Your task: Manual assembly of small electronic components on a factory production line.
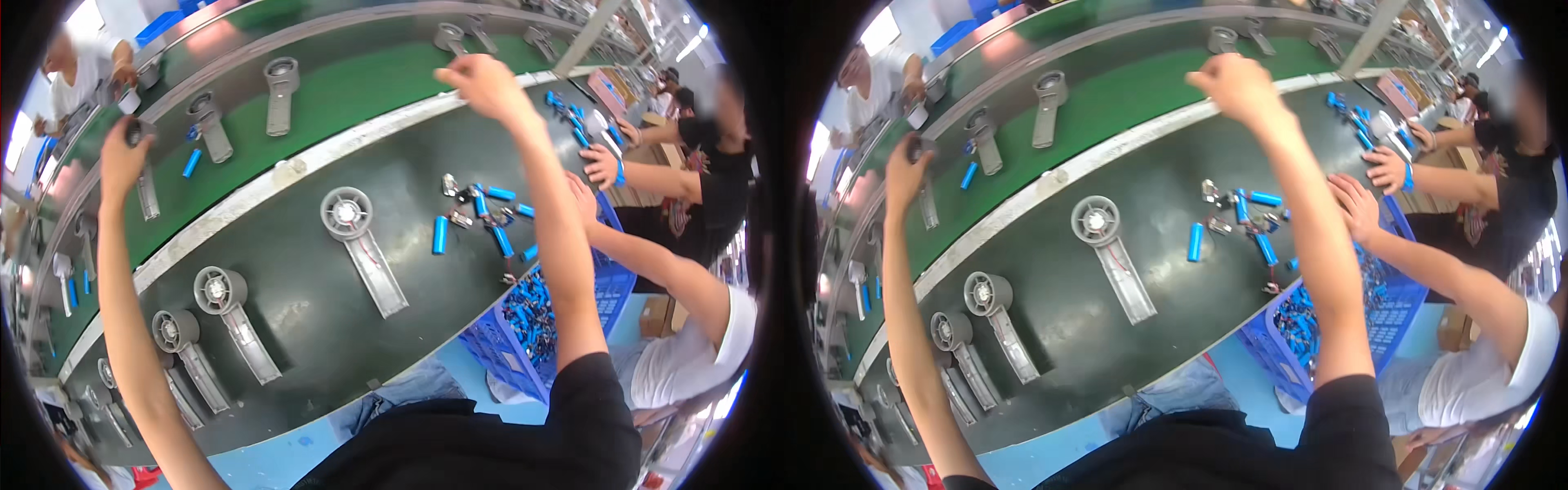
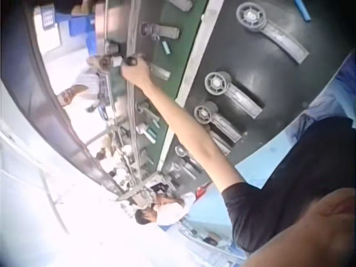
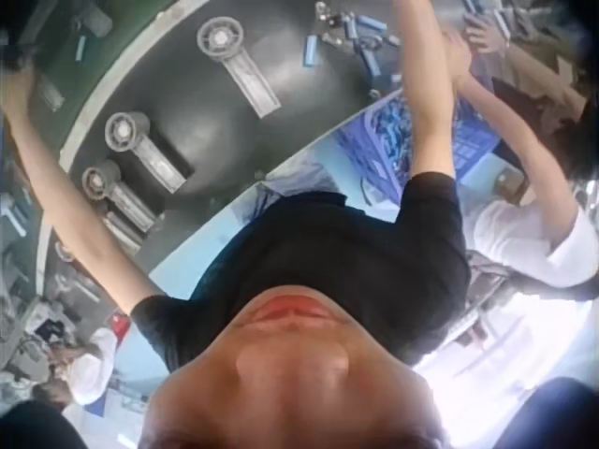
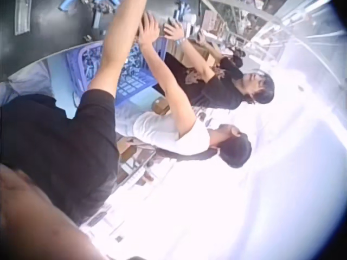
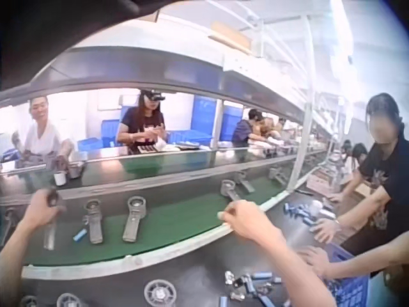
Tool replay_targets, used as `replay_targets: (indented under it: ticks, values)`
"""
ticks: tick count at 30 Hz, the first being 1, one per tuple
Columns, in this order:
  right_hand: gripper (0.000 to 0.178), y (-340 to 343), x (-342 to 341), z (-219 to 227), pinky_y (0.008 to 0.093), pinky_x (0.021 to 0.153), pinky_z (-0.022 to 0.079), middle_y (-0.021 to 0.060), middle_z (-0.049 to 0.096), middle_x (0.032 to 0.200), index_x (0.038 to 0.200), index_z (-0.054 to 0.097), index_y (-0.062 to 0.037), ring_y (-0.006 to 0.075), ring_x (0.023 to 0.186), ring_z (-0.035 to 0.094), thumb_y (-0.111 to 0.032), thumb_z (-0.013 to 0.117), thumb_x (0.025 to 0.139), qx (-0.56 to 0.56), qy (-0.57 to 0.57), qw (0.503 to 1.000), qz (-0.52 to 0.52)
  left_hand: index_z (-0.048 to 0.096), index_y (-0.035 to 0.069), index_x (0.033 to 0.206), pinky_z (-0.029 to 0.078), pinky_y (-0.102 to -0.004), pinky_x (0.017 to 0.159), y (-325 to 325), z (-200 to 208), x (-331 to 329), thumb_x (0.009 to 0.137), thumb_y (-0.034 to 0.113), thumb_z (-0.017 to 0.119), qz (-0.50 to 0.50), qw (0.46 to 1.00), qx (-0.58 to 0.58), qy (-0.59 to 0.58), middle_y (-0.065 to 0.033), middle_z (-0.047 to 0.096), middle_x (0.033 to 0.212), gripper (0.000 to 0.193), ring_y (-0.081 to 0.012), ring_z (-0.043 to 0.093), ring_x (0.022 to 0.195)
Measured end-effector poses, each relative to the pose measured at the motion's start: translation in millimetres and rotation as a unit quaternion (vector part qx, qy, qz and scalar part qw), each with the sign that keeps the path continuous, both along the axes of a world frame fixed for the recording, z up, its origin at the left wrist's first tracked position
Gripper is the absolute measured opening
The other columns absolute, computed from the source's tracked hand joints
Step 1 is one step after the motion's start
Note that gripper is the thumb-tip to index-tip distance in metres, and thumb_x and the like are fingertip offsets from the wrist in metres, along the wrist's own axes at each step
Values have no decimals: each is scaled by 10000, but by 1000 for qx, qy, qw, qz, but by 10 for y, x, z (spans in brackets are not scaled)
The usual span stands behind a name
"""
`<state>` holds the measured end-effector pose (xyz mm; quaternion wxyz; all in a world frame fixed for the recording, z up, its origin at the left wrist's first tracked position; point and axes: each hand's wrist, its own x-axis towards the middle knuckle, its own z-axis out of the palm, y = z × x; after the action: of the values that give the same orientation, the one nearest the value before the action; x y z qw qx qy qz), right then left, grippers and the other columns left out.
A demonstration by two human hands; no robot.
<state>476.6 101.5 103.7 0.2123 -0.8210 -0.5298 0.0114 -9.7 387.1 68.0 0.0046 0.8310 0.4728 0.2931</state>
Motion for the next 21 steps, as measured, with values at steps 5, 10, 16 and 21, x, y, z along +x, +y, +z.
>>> replay_targets:
  ticks: [5, 10, 16, 21]
  values:
    - [381, -1046, 517, -26, 342, 721, 522, 96, 706, 783, 1026, 716, -16, 185, 726, 663, -370, 637, 910, -118, 21, 992, -41, 590, 16, 1294, 479, -352, 916, -1617, 711, 464, 838, 182, 722, -33, 995, 87, -42, -150, 640, 1198, 503, -261, 626, 1044]
    - [306, -1474, 89, -495, 316, 735, 501, 95, 658, 930, 1070, 701, -23, 152, 819, 622, -274, 703, 894, -38, 170, 981, 91, 604, -1, 1264, 500, -363, 803, -3211, 593, 836, 808, 176, 748, -95, 995, -17, -7, -150, 615, 1051, 509, -277, 627, 914]
    - [276, -1413, -256, -829, 334, 732, 499, 88, 612, 934, 1081, 703, -43, 225, 818, 630, -238, 698, 885, 39, 13, 985, 170, 600, -32, 1261, 509, -385, 852, -3801, -129, 1078, 791, 177, 746, -32, 989, -145, 0, -188, 608, 1124, 534, -348, 637, 981]
    - [284, -1557, -197, -599, 295, 734, 491, 46, 687, 887, 1111, 697, -8, 141, 808, 622, -201, 701, 903, 110, 231, 963, 86, 604, 0, 1279, 446, -423, 962, -3902, -240, 1026, 843, 210, 746, -36, 996, -77, -15, -164, 606, 1195, 504, -336, 570, 1109]
